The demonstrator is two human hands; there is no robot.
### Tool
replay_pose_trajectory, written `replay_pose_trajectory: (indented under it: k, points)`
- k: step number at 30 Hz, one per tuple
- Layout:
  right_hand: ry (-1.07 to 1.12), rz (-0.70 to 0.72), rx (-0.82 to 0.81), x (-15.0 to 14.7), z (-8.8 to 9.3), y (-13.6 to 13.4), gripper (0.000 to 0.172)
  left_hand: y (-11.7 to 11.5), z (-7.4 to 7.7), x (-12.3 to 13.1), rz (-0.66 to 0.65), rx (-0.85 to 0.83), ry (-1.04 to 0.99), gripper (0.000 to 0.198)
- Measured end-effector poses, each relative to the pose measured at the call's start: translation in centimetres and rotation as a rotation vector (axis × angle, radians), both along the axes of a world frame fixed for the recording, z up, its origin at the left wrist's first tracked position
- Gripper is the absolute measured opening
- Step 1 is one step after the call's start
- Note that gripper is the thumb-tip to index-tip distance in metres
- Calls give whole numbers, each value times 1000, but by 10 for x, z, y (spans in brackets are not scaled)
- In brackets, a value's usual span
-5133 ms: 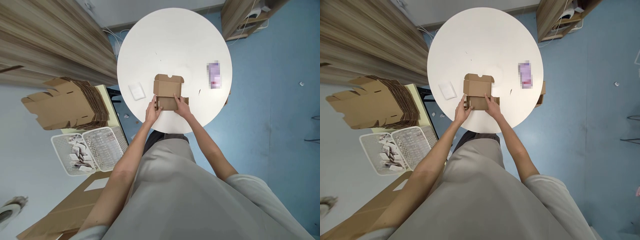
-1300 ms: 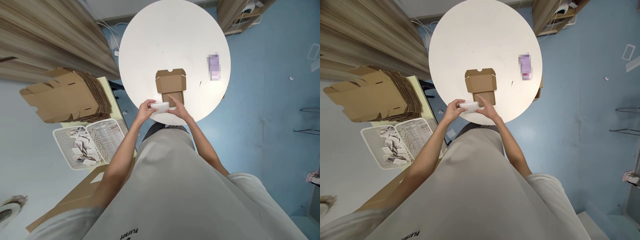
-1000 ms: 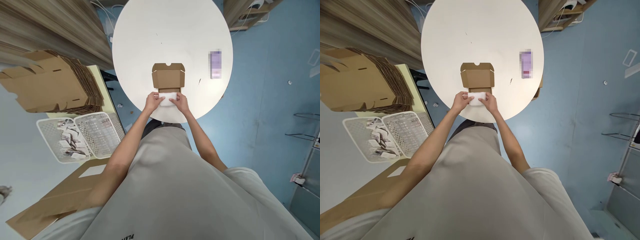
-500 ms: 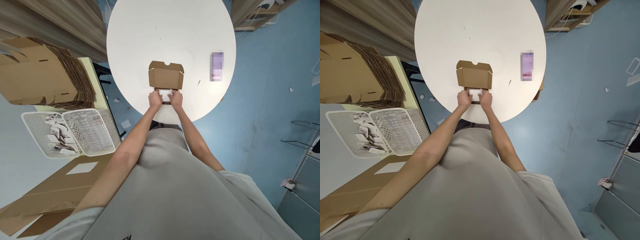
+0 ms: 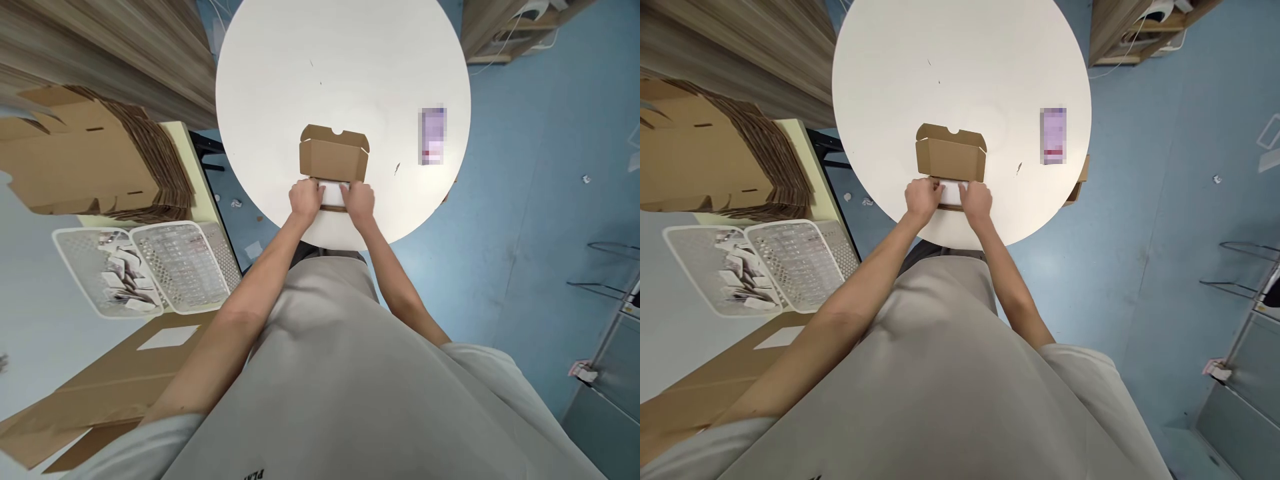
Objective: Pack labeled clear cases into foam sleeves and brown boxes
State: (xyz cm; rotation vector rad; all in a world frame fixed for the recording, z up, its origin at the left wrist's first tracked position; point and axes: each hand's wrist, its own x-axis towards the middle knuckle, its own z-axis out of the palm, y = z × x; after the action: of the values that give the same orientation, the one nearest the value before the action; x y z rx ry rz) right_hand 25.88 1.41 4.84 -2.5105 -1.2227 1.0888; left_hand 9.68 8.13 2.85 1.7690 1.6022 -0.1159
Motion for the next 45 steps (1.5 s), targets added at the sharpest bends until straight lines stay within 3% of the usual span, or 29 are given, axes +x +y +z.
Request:
replay_pose_trajectory:
  k: [3,6,9,13,18,23,29,36,41,45]
  points:
    - [12,-145,184,34,7,-8,56,25,2,-21,128,118,-212,51]
    - [45,-261,286,67,-2,-3,67,58,-9,-31,221,186,-364,78]
    - [193,-295,267,83,-18,10,79,82,-25,-27,228,91,-440,101]
    - [339,-295,284,78,-21,17,84,87,-34,-17,211,-64,-523,107]
    - [308,-246,308,57,-1,6,82,71,-17,-19,129,-48,-616,99]
    - [291,-179,301,38,15,-14,76,51,8,-32,66,-27,-545,96]
    - [209,-100,296,7,22,-52,51,11,22,-55,-16,-28,-463,83]
    - [202,-76,217,-24,23,-92,68,-41,28,-74,-83,-9,-405,67]
    - [192,-88,209,-32,29,-112,83,-60,39,-89,-209,15,-356,72]
    - [165,-80,220,-34,38,-124,71,-68,43,-99,-256,91,-346,64]
